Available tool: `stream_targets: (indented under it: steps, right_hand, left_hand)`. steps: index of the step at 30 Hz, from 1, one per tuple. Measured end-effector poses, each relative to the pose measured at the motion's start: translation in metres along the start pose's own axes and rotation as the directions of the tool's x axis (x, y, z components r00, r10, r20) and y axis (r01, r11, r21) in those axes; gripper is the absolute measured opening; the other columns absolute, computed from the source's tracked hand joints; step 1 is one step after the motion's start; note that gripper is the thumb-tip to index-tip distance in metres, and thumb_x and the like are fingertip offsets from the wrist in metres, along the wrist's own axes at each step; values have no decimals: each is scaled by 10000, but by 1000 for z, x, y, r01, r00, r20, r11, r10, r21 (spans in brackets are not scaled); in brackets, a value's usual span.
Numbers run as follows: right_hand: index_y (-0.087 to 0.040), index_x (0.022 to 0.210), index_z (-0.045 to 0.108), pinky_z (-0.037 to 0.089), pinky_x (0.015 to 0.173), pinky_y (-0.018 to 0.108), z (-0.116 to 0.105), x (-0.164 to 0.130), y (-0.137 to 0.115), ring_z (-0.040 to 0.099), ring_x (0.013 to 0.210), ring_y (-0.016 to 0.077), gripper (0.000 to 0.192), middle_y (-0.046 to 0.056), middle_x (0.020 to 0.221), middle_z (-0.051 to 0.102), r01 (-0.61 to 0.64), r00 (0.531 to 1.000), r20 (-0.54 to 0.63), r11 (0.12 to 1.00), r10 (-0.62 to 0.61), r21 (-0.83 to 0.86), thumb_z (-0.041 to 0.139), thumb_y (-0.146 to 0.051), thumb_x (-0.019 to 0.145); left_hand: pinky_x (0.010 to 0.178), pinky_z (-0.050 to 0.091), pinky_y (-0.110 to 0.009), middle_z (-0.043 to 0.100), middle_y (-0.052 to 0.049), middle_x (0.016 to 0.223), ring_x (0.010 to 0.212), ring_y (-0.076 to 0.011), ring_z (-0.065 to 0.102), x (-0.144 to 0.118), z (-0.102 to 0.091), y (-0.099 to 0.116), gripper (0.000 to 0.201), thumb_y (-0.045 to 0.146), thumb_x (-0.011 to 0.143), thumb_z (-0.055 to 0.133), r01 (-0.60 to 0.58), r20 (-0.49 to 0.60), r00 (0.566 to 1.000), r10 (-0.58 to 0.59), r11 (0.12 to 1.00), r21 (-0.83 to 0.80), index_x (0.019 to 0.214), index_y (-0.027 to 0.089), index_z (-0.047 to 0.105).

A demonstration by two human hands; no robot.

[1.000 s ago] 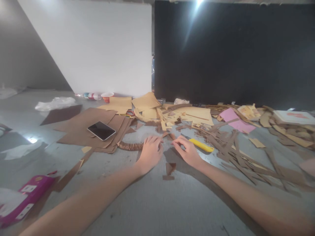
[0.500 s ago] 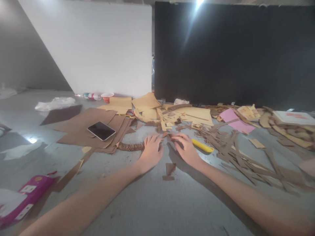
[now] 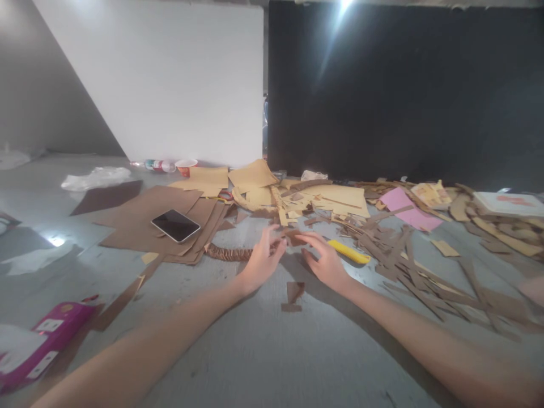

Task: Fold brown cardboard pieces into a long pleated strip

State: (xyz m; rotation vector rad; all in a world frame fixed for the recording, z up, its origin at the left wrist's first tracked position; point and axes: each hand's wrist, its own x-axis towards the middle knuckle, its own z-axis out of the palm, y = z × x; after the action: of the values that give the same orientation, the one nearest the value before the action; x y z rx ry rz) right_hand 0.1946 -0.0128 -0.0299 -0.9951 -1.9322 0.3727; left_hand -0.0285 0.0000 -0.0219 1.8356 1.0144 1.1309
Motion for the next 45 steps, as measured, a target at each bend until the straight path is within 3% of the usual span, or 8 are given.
stream_targets:
  steps: [4, 10, 18, 21, 25, 31, 38, 45]
  right_hand:
    - [-300, 1354, 678, 541, 1084, 461, 0, -3, -2, 648, 1263, 266, 382, 97, 1342, 680, 44, 999, 32, 999, -44, -1, 554, -183, 1012]
    - [-272, 1261, 703, 573, 996, 434, 0, 0, -3, 681, 1145, 257, 283, 101, 1246, 706, 29, 999, 29, 999, -30, 30, 564, -205, 1024]
    - [-257, 1078, 739, 589, 888, 385, 1, -1, -2, 709, 1012, 238, 116, 77, 1092, 735, -4, 1000, 12, 997, 3, 78, 659, -314, 1016]
    - [-264, 1049, 757, 597, 891, 393, 1, -1, -2, 730, 1003, 243, 119, 74, 1088, 758, -15, 1000, 11, 996, 14, 90, 671, -338, 1016]
    - [-267, 1034, 773, 609, 892, 403, 1, 0, -4, 752, 997, 247, 117, 74, 1094, 779, -12, 1000, -4, 993, 13, 120, 680, -335, 1013]
    - [-285, 1063, 779, 614, 919, 420, 2, -1, -5, 753, 1023, 248, 137, 73, 1119, 781, 25, 1000, 0, 993, -25, 112, 664, -352, 1029]
    - [-268, 1054, 777, 602, 833, 371, 1, -2, -6, 737, 967, 232, 133, 77, 1069, 760, 49, 998, 24, 994, -51, 101, 661, -329, 1027]
    - [-240, 931, 789, 568, 846, 350, -1, 1, -14, 742, 939, 229, 177, 70, 1023, 784, -77, 996, 56, 984, 69, 161, 682, -356, 1011]
  left_hand:
    - [662, 545, -308, 702, 16, 830, 705, -178, 695, 3, 0, -3, 487, 482, 1031, 581, 80, 63, 995, -74, 991, -108, 1417, 233, 418]
    - [734, 550, -313, 683, 13, 793, 752, -177, 687, 4, -2, -8, 375, 436, 1022, 593, 17, 105, 994, -7, 995, -94, 1322, 218, 537]
    - [738, 547, -306, 667, 10, 783, 735, -166, 659, 3, -1, -13, 420, 429, 1028, 579, -18, 137, 990, 28, 997, -69, 1376, 194, 559]
    - [755, 562, -316, 673, 1, 778, 749, -173, 672, 2, -1, -11, 359, 414, 1020, 594, -16, 131, 991, 26, 997, -77, 1300, 190, 607]
    - [756, 589, -337, 727, -26, 834, 765, -191, 717, 1, -2, -7, 289, 447, 1040, 552, 76, 128, 990, -58, 988, -134, 1175, 213, 657]
    - [819, 613, -365, 785, -28, 865, 804, -215, 776, 4, -2, -9, 371, 509, 1022, 610, 157, 109, 985, -135, 961, -228, 1261, 227, 628]
    - [834, 614, -345, 805, -59, 975, 933, -229, 782, 6, -2, -16, 319, 433, 956, 699, 100, 57, 994, -91, 980, -174, 1170, 198, 671]
    - [859, 633, -353, 813, -82, 969, 897, -236, 797, 3, -4, -4, 327, 484, 951, 710, 144, 127, 984, -123, 973, -178, 1081, 185, 717]
